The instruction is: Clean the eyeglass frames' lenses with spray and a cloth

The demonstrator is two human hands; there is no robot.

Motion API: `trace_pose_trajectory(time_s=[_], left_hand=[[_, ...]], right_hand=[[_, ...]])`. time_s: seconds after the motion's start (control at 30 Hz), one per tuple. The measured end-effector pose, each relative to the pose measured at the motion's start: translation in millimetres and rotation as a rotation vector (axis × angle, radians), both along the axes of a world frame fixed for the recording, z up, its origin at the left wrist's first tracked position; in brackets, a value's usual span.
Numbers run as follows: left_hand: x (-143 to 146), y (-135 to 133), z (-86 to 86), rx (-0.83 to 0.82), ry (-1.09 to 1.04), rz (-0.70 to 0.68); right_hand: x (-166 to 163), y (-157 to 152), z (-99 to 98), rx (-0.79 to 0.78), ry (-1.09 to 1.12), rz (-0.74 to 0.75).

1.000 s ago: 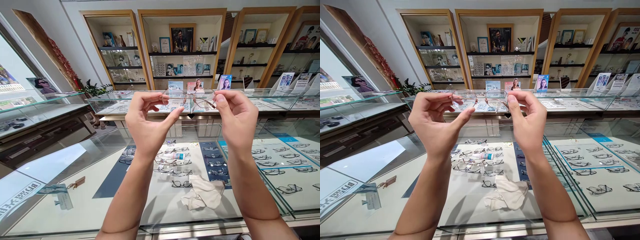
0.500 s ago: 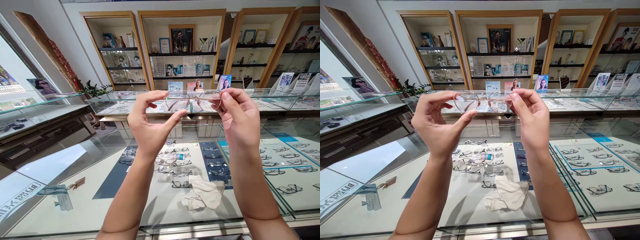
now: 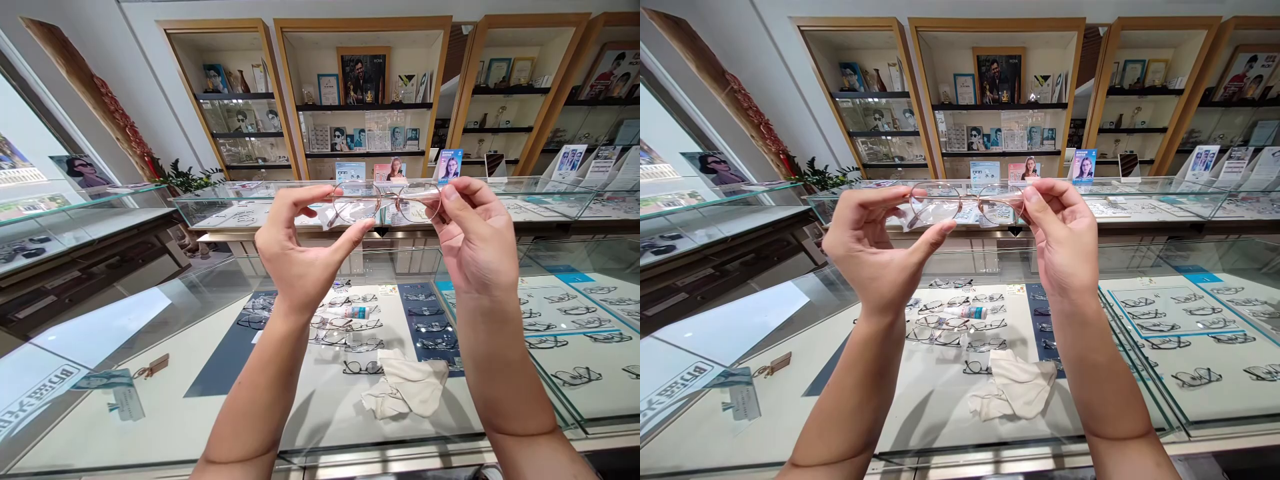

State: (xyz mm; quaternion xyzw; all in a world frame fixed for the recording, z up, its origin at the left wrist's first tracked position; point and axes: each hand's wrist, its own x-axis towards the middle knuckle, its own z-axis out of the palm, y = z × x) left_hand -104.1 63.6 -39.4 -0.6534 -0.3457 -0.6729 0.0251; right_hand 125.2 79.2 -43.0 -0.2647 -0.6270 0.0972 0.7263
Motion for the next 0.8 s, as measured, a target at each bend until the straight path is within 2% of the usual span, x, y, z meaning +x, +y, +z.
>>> trace_pose_trajectory(time_s=[0.23, 0.37, 0.5, 0.67, 0.8], left_hand=[[2, -1, 0.0, 0.071, 0.004, 0.055], [2, 0, 1.9, 0.046, -0.044, 0.024], [0, 7, 4.7, -0.086, -0.153, -0.198], [0, 21, 4.7, -0.496, -0.204, -0.624], [5, 29, 0.5, -0.766, -0.194, -0.863]], right_hand=[[3, 3, -0.7, 0.007, 0.005, -0.014], [4, -4, 3.5, -0.001, -0.012, 0.009], [-7, -18, 7.5, 0.008, -0.106, -0.016], [-26, -28, 7.3, 0.063, -0.197, -0.022], [-30, -25, 6.0, 0.085, -0.172, 0.038]])
